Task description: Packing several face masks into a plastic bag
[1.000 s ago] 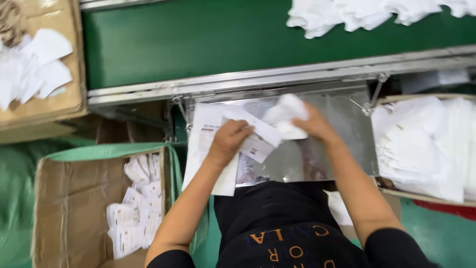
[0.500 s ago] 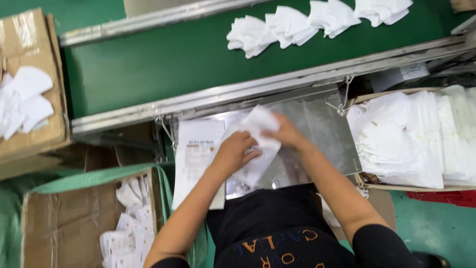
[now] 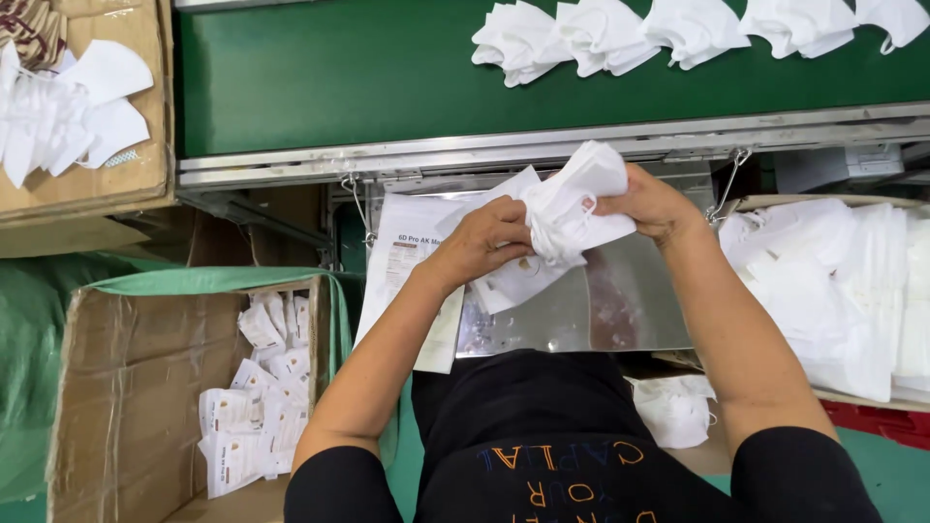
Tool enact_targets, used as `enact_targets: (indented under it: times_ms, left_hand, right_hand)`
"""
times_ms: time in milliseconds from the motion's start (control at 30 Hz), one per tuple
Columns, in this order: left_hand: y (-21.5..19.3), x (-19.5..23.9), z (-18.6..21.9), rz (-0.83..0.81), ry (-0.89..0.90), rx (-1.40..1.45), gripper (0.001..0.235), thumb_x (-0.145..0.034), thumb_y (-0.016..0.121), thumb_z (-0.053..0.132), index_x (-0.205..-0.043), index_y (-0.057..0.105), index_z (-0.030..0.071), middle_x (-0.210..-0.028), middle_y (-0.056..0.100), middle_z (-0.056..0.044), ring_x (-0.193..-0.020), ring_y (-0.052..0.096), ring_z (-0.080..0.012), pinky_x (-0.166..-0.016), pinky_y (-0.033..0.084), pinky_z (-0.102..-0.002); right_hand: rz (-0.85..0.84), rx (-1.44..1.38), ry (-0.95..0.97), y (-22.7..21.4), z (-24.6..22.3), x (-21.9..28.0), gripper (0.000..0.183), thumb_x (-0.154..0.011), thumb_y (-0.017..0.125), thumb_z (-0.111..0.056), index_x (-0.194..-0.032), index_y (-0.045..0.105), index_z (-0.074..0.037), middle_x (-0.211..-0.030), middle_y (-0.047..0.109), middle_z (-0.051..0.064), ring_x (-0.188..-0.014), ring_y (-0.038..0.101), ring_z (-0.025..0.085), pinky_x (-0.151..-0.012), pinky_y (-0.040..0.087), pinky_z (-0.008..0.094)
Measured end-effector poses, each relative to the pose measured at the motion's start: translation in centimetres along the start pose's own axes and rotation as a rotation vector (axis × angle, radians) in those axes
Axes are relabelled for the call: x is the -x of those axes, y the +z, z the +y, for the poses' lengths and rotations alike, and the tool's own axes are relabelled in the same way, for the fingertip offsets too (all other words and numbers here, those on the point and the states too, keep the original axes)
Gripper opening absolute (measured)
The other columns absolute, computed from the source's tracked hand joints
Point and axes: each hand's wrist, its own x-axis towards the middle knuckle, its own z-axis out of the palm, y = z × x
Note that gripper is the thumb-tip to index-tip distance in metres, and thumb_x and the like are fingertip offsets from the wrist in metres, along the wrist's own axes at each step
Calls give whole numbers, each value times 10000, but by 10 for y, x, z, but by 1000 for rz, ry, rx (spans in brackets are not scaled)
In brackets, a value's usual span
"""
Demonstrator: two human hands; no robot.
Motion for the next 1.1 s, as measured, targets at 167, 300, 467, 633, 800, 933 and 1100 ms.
enact_targets:
  times_ms: [167, 300, 467, 633, 800, 933, 1100]
  left_hand:
    - [16, 3, 14, -16, -89, -62, 131, -814, 810, 142, -932, 755, 122, -870, 597, -27, -893, 597, -230, -785, 533, -370]
    - [39, 4, -3, 173, -78, -147, 137, -791, 827, 168, -898, 753, 125, -901, 551, -50, -881, 580, -242, -773, 504, -375]
    - [37, 3, 11, 290, -40, -210, 124, -818, 809, 156, -927, 757, 127, -996, 569, -38, -907, 555, -242, -819, 491, -374]
    - [27, 1, 20, 233, -10, -226, 195, -824, 864, 231, -986, 771, 176, -1032, 588, -15, -925, 564, -208, -846, 493, -339]
    - [2, 1, -3, 304, -384, 161, 721, -708, 928, 370, -1277, 608, 63, -1127, 733, -80, -1040, 731, -214, -897, 575, -332]
    - [-6, 0, 6, 300, -395, 2, 605, -678, 957, 353, -1126, 661, 75, -988, 777, -102, -878, 775, -232, -794, 607, -348]
    - [18, 4, 9, 103, -454, -69, 556, -687, 964, 381, -1046, 682, 63, -916, 761, -116, -827, 750, -259, -761, 573, -351]
  right_hand:
    - [44, 550, -92, 13, 9, -19, 591, -757, 792, -27, -1327, 635, -30, -1175, 739, 94, -1043, 692, 162, -910, 561, 340]
    - [137, 1291, -178, 91, -30, -2, 544, -826, 821, -118, -1341, 648, -99, -1057, 763, 154, -984, 763, 280, -872, 538, 396]
    - [93, 758, -285, 65, -33, -12, 604, -845, 815, -234, -1376, 590, -56, -1171, 721, 91, -1058, 665, 155, -937, 542, 335]
    - [-215, 672, -70, 50, -49, 3, 820, -720, 816, -193, -1455, 475, -63, -1310, 637, 67, -1194, 581, 161, -981, 478, 326]
    - [-70, 891, -228, 41, -22, 3, 606, -829, 810, -224, -1381, 614, -67, -1123, 774, 84, -991, 696, 157, -906, 556, 334]
    - [-141, 987, -225, 56, -36, 13, 609, -836, 779, -228, -1386, 571, -71, -1064, 756, 83, -899, 706, 117, -811, 552, 331]
    - [-371, 815, -104, 32, 28, 3, 350, -773, 805, -165, -1085, 755, -14, -985, 814, 91, -863, 704, 124, -797, 584, 318]
